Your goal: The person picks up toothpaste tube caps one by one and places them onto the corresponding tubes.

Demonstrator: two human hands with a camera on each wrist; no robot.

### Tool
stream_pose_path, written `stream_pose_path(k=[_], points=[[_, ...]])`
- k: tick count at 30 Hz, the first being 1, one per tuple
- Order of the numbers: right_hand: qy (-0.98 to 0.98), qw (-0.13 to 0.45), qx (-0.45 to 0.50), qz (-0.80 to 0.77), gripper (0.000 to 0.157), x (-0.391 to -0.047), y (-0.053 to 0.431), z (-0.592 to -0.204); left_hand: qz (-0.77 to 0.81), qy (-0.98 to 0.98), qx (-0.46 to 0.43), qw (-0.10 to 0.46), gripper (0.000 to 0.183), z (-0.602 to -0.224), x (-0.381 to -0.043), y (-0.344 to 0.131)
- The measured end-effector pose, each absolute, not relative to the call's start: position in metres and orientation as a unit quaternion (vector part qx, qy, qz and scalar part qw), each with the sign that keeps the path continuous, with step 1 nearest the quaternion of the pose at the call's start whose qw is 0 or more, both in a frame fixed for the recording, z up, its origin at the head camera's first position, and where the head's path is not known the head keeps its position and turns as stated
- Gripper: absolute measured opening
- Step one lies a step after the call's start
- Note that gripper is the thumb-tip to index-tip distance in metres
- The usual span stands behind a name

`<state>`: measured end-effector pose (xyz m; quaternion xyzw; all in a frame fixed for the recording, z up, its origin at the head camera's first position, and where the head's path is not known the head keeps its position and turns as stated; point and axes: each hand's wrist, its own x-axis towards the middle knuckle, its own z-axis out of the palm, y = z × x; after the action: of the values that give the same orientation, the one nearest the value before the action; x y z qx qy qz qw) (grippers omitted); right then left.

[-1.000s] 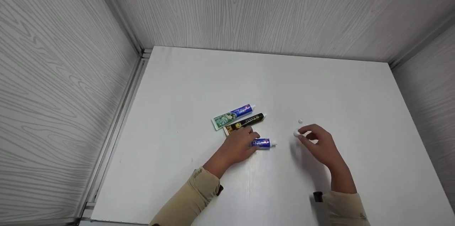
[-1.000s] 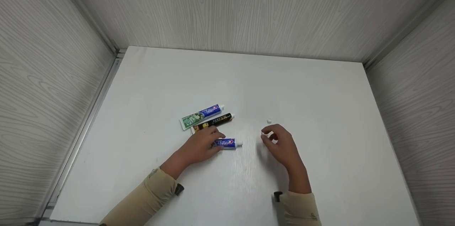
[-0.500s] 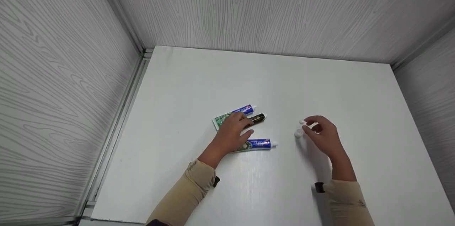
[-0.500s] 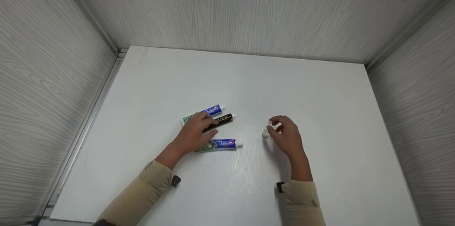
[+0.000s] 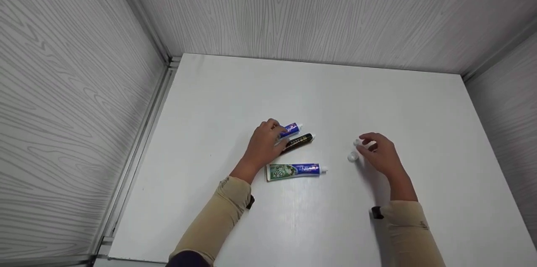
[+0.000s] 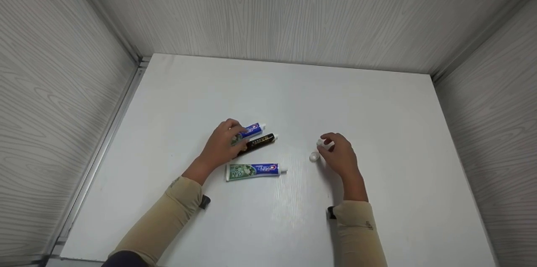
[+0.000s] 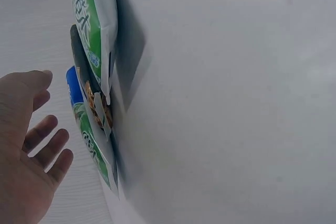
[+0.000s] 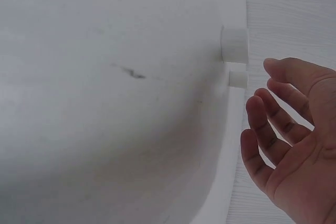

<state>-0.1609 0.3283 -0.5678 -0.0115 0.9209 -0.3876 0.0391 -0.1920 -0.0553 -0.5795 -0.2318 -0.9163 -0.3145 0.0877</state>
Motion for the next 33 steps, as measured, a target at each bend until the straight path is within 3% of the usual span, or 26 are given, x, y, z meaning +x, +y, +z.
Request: stream_pose_path(k=[11,25,33], points=[[0.918,0.08,0.019,-0.389,0.042,-0.169,0.327,-0.573,-0.295,-0.93,-0.214,0.05,0.046,-0.587,-0.207,-0.056],[0.924,0.092,0.034,-0.369,0.04,-0.176,0.323,-0.573,-0.271,-0.938,-0.218,-0.007,0.055,-0.586,-0.218,-0.058],[0.921,0.105,0.045,-0.371,0.036,-0.177,0.323,-0.574,-0.254,-0.94,-0.229,-0.019,0.043,-0.588,-0.218,-0.057]])
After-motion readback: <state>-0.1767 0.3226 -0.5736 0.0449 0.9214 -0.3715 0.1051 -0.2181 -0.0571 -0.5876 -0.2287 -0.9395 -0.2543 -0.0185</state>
